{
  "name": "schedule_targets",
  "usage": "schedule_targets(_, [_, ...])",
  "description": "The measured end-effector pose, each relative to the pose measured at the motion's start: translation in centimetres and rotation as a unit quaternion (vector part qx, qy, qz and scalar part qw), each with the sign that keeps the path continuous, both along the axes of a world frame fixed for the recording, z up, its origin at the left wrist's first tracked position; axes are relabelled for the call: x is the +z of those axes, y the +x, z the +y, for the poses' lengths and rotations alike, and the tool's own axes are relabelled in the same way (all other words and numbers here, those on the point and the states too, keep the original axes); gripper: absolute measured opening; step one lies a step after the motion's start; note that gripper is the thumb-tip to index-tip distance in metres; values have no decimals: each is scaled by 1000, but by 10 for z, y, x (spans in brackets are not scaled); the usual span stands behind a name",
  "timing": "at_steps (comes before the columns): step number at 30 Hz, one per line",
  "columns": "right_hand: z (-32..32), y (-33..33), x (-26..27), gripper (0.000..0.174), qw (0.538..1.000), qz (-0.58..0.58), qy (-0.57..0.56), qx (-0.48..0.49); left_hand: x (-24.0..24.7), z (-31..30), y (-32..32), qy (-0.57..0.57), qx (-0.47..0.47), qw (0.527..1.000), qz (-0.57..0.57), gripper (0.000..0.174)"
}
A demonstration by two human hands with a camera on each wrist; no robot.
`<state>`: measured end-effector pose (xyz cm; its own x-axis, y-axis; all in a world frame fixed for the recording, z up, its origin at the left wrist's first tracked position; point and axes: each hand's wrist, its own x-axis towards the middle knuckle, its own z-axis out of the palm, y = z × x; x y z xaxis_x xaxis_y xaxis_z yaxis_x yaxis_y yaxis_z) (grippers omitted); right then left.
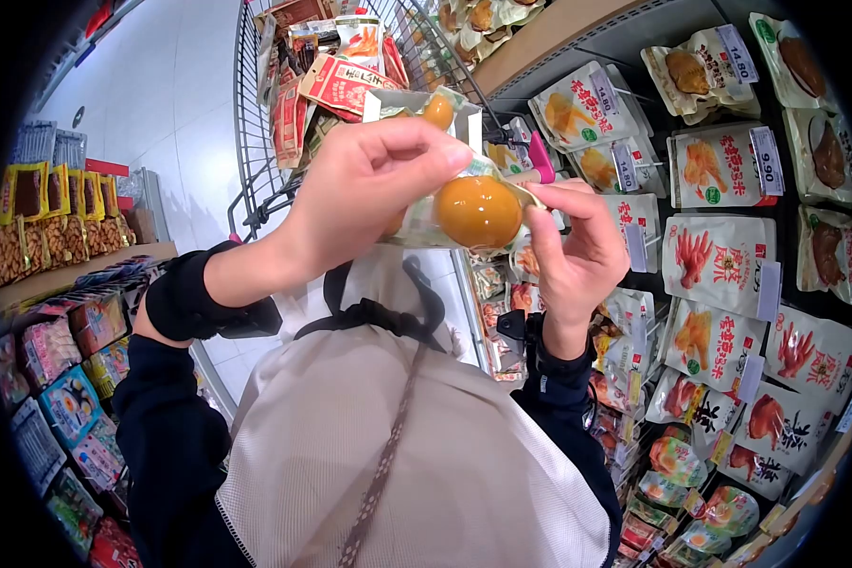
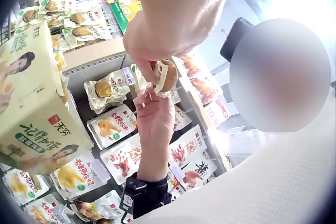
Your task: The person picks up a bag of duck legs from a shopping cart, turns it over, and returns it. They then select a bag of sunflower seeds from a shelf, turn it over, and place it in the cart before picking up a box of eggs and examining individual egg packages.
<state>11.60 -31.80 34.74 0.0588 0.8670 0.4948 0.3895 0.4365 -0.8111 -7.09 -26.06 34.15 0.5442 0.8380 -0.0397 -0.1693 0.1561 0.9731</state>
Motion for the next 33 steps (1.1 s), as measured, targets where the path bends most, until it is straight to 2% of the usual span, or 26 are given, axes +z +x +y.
schedule_targets(3, [-2,-1,-1,8,997,68,-39,-22,0,-3,2,0,-5,1000,4,19])
schedule_targets(4, [-2,0,-2,7,989,130,-77,-1,1,-4,3,8,-3,1000,-11,18])
schedule_targets(8, [2,6,-8,13,912,344,-204,87,2,-5,8,14,-3,998,-62,18])
schedule_targets(11, [4,3,-7,13,888,389,-225,98,2,-4,8,17,-2,998,-62,18])
schedule_targets(20, [3,8,-12,12,901,368,-209,92,-1,-3,7,10,-26,999,-40,20])
schedule_targets(21, [3,8,-12,11,889,392,-212,102,-4,-1,7,5,-34,999,-33,21])
schedule_targets(24, [4,8,-9,10,852,456,-221,128,-7,7,11,133,2,984,-121,32])
schedule_targets(25, [6,9,-9,9,842,473,-223,133,-6,14,8,269,-14,960,-79,37])
schedule_targets(27, [7,11,-10,8,815,504,-239,157,0,27,-2,522,-46,852,7,49])
schedule_targets(29, [7,12,-13,8,779,532,-271,195,4,25,3,545,-39,837,17,55])
schedule_targets(31, [8,8,-16,10,784,527,-281,167,2,24,7,560,-29,828,0,55])
schedule_targets(33, [6,-7,-5,11,792,514,-306,121,8,23,6,593,-27,805,6,48])
